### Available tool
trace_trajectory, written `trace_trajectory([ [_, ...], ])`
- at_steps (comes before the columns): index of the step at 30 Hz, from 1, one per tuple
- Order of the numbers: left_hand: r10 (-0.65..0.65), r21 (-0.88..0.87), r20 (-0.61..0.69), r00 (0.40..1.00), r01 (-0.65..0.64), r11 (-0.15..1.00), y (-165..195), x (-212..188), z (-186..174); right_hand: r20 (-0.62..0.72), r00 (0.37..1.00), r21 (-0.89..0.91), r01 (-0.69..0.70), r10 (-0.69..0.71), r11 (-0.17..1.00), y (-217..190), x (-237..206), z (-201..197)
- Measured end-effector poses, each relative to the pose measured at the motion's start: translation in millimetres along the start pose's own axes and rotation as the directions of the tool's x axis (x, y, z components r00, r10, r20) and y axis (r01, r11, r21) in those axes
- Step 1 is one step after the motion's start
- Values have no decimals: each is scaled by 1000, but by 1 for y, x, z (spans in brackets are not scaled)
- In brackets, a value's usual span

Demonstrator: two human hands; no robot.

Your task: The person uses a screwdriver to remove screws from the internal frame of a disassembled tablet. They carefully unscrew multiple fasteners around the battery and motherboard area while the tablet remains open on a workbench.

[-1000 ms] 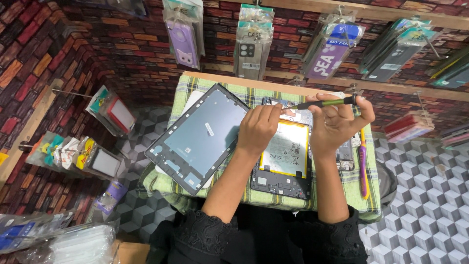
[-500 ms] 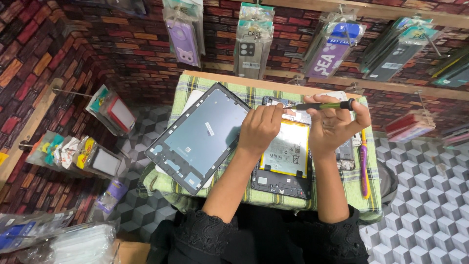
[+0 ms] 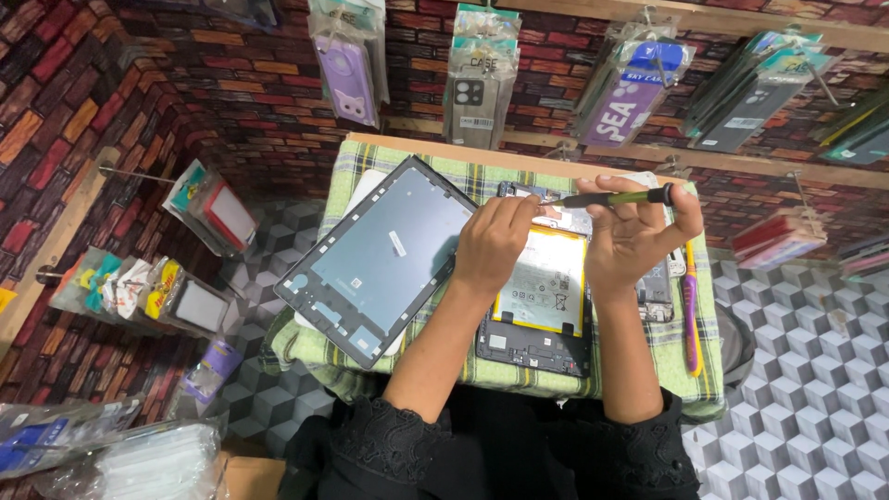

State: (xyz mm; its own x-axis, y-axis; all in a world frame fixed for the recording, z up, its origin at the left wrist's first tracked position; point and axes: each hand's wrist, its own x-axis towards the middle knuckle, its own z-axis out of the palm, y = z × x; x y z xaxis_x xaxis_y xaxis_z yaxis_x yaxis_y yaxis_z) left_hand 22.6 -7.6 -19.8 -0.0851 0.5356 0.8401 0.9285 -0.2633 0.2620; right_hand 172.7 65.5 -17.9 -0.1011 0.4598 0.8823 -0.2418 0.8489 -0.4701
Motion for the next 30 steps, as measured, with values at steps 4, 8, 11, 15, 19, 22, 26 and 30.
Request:
trace_trajectory([
  [4,-39,-64,-6,999,39,997,1,2,-1,-5,1000,-18,-6,6,1000,-2,0,1],
  [8,-77,-81,-36,996,74,994,2,5,-2,-32,999,-42,-8,7,999,-2,0,1],
  [11,-86,-2,-52,995,86,996,1,5,-2,-63,998,-66,-22,18,998,-1,2,1],
  [15,-66,101,62,996,60,993,-3,2,1,-43,997,-86,-70,66,994,-2,6,2],
  [19,-47,234,243,969,-12,972,-5,1,12,-22,992,-204,-130,128,970,-1,18,9],
  [22,-54,232,287,956,-15,972,-8,-1,19,6,990,-317,-135,144,939,2,32,13],
  [26,-89,285,303,949,-1,959,-7,-5,28,81,974,-382,-165,211,909,5,47,13],
  [30,-105,368,329,939,-25,929,-3,-7,29,147,969,-395,-125,197,910,10,51,11],
])
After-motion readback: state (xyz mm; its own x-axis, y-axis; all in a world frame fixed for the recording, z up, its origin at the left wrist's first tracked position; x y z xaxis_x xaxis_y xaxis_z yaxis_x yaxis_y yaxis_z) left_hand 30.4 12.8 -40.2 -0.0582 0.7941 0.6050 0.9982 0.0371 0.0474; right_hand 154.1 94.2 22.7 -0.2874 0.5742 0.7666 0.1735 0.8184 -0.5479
